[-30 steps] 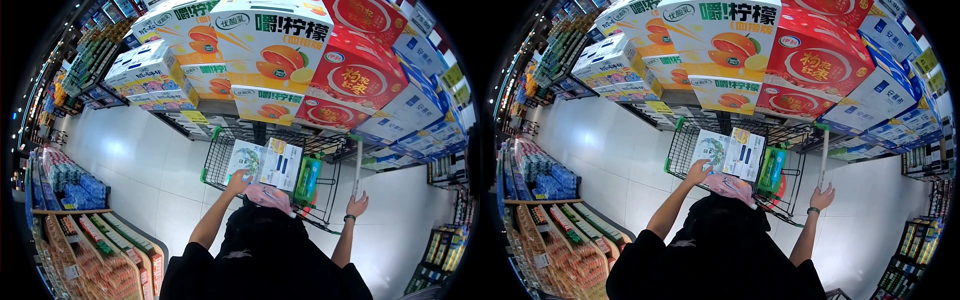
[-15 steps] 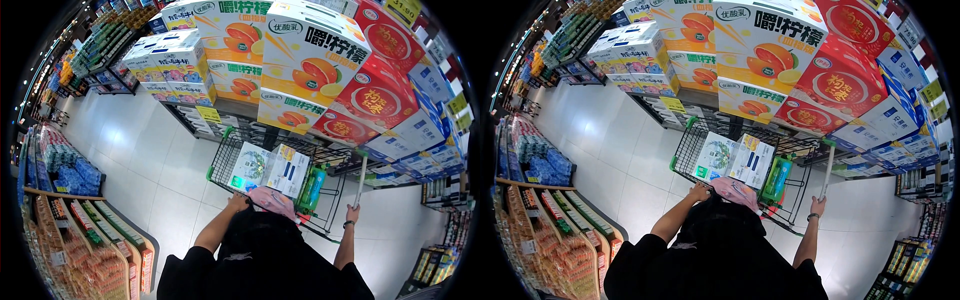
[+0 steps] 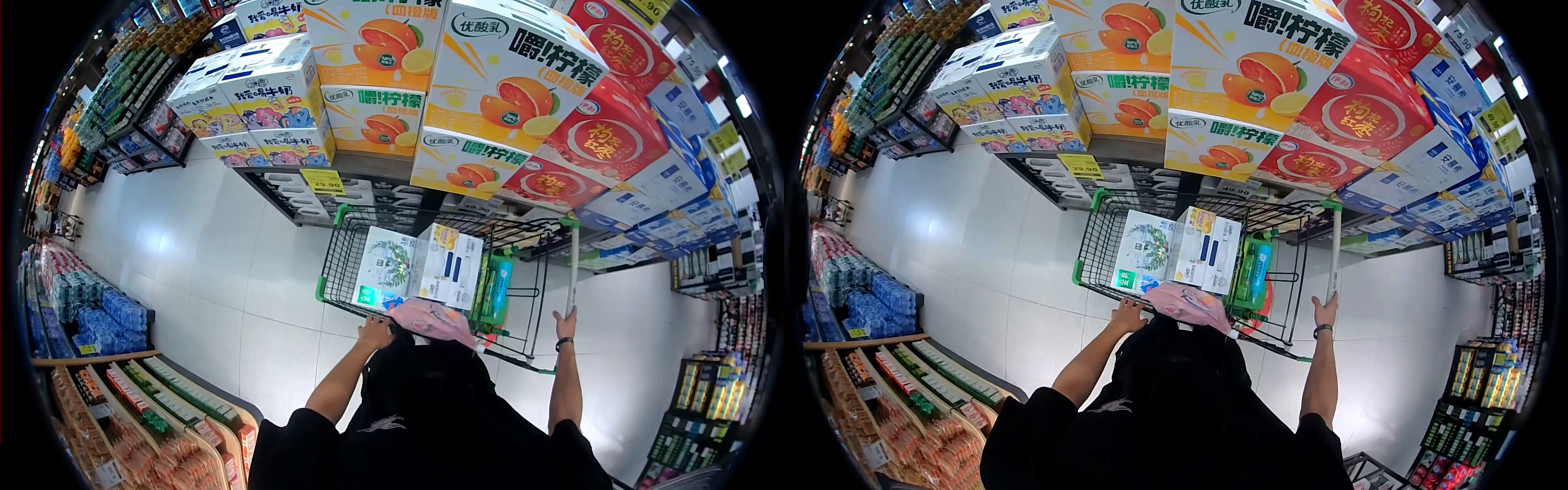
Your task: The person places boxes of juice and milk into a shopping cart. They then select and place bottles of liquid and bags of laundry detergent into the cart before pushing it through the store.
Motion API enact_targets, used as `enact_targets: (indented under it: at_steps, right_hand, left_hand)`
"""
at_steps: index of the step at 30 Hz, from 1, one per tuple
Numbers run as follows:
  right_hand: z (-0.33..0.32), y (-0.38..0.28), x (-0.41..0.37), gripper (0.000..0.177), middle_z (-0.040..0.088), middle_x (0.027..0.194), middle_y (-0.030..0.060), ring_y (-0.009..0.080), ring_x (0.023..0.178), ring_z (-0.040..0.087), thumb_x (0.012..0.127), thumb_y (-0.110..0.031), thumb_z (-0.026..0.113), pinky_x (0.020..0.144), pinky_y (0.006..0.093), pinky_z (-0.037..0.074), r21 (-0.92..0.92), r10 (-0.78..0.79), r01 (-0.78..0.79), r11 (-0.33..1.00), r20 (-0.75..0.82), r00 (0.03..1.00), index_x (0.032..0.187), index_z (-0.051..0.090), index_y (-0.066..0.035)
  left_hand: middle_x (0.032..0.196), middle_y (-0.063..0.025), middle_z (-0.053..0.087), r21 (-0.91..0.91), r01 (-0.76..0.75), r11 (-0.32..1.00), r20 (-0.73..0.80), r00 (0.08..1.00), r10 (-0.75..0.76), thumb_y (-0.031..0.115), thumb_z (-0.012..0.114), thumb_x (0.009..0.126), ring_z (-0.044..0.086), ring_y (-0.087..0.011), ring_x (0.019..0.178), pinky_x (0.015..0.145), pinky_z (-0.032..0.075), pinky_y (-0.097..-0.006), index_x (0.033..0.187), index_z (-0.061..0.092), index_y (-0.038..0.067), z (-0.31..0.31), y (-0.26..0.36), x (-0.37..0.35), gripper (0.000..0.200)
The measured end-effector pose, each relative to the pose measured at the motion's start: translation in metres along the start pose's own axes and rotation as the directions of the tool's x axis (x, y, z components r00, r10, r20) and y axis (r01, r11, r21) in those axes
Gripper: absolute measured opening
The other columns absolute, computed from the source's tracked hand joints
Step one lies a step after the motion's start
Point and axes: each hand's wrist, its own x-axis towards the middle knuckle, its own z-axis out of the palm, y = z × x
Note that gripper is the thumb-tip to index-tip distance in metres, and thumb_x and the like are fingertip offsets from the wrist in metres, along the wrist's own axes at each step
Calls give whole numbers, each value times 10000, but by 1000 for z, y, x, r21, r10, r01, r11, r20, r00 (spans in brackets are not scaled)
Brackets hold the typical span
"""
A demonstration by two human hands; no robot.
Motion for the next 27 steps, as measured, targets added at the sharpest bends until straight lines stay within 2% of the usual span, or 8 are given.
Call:
enact_targets:
  at_steps: [5,7,8,11,15,20,23,27]
  right_hand:
    - [13,-12,-18,1013,406,1497,332,449,1403,404,793,-368,785,1163,445,338,-15,-30,30,999,-8,1000,1555,250,33]
    - [14,-29,-29,1002,406,1495,338,441,1422,378,783,-340,793,1183,430,304,-30,-13,14,999,24,1000,1539,270,58]
    - [17,-36,-34,971,441,1462,343,449,1397,405,786,-336,787,1165,433,329,-24,-22,22,999,2,1000,1531,298,51]
    - [22,-57,-51,962,461,1439,339,451,1366,435,792,-335,783,1143,441,355,-47,-18,18,999,8,1000,1535,297,38]
    - [40,-67,-79,938,420,1514,253,417,1365,453,790,-356,765,1095,484,420,-131,-160,150,980,-67,985,1572,299,-135]
    - [59,-66,-124,621,360,1554,255,451,1346,448,738,-283,777,1097,470,416,-295,-478,431,853,-109,872,1327,626,-156]
    - [63,-68,-155,599,266,1614,228,459,1409,368,737,-307,783,1104,541,392,-344,-552,494,799,-94,828,1305,649,-173]
    - [55,-105,-239,589,126,1673,177,463,1476,240,723,-351,812,1099,641,339,-428,-253,216,878,-32,967,1269,679,-175]
  left_hand:
    - [1608,-97,328,-90,-12,996,-45,999,8,443,674,877,199,-333,1523,1156,303,-631,1495,450,240,27,-35,-14,688]
    - [1657,-110,222,-46,-79,996,-392,918,55,393,693,859,113,-345,1549,1184,235,-635,1541,380,247,57,-49,-27,764]
    - [1690,-151,66,-48,-81,996,-427,903,53,332,717,841,25,-366,1561,1197,181,-634,1587,284,261,65,-54,-35,866]
    - [1688,-190,-28,-154,71,986,-559,816,-146,291,730,827,1,-391,1559,1193,182,-635,1607,233,258,81,-54,-60,926]
    - [1669,-251,-60,-394,-87,915,-615,765,-192,284,749,808,-9,-423,1551,1190,174,-643,1615,129,102,103,-73,-55,1033]
    - [1674,-240,-49,-300,150,942,-432,859,-275,394,714,845,-24,-393,1559,1197,148,-639,1614,80,70,86,-100,-65,1049]
    - [1682,-216,-60,-181,205,962,-315,914,-255,422,694,848,-37,-389,1559,1206,133,-629,1624,52,99,68,-124,-83,1058]
    - [1686,-198,-86,-37,234,971,-173,956,-237,479,687,835,-56,-378,1561,1200,119,-649,1633,4,161,53,-159,-94,1097]
